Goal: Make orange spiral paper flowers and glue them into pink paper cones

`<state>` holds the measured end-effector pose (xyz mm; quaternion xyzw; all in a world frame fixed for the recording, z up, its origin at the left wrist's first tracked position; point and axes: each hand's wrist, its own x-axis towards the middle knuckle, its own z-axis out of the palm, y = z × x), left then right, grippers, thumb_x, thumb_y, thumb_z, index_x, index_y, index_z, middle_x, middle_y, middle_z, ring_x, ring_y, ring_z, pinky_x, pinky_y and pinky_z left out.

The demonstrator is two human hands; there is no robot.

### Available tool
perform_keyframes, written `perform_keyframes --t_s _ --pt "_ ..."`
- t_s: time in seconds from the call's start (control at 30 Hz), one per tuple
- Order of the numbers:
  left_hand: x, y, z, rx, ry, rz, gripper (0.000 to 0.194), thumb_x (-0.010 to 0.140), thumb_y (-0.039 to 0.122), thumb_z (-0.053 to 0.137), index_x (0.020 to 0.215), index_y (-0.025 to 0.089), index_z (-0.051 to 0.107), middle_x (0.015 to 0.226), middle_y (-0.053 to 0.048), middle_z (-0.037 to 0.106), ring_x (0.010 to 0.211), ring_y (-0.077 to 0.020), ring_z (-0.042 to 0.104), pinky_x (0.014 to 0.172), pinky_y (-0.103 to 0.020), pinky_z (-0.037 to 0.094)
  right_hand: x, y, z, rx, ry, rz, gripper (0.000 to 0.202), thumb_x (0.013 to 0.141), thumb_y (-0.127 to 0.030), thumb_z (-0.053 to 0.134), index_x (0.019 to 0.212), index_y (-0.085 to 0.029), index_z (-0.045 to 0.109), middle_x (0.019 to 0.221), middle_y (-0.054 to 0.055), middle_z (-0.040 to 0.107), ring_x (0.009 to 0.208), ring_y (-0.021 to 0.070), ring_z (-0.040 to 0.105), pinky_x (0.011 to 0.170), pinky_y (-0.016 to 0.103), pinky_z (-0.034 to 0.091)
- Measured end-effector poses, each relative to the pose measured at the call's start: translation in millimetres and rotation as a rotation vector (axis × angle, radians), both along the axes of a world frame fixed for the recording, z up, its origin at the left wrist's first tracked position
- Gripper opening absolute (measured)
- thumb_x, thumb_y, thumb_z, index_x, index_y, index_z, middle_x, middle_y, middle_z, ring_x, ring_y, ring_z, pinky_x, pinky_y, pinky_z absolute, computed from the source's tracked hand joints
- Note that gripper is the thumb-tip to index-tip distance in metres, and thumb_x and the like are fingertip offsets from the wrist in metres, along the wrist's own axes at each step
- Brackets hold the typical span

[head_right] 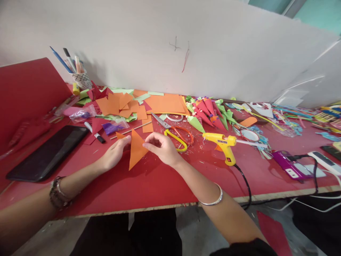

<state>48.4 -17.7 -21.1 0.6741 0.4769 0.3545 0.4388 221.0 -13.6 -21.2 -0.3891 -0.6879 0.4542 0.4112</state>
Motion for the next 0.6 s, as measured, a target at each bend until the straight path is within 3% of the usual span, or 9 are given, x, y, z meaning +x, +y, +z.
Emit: perform_keyframes --t_s 0.1,0.3,0.47,0.6 --pt "0.4 0.9 -2.5 -0.024 0.039 -0.092 0.045 0.082 0.048 0.031 0.052 0.017 0.043 0.045 0.002 0.046 0.046 -0.0102 0.045 0.046 -0.02 0.037 -1.2 -1.2 -1.4 -0.01 0.0 -0.021 0.016 0.075 -0.033 0.057 0.074 -0.019 0.05 0.068 -0.003 0.05 0.059 0.0084 0.045 0.055 0.022 0.038" --pt "1.2 4.1 -5.4 0.052 0.146 -0.097 0.044 0.08 0.048 0.04 0.05 0.017 0.032 0.045 0.006 0.029 0.041 -0.0056 0.027 0.039 -0.018 0.021 -2.7 -1.0 -2.5 -0.005 0.042 -0.057 0.015 0.076 -0.03 0.057 0.081 -0.02 0.046 0.064 -0.005 0.048 0.055 0.0072 0.044 0.053 0.021 0.037" --pt "0.8 4.5 -0.2 0.05 0.079 -0.127 0.038 0.082 0.043 0.04 0.063 0.014 0.054 0.056 0.003 0.049 0.049 -0.0076 0.041 0.045 -0.018 0.032 -0.5 -0.2 -2.7 -0.124 -0.061 0.058 0.028 0.082 -0.039 0.045 0.064 -0.018 0.046 0.053 -0.005 0.047 0.046 0.0065 0.043 0.046 0.02 0.035" --pt "1.3 3.3 1.4 0.002 -0.022 -0.206 0.031 0.082 0.04 0.045 0.077 0.014 0.061 0.072 -0.001 0.062 0.063 -0.0106 0.053 0.056 -0.018 0.041 0.9 -0.8 -1.3 -0.033 -0.106 0.058 0.035 0.084 -0.039 0.042 0.056 -0.018 0.041 0.051 -0.005 0.045 0.047 0.0064 0.043 0.047 0.02 0.034"
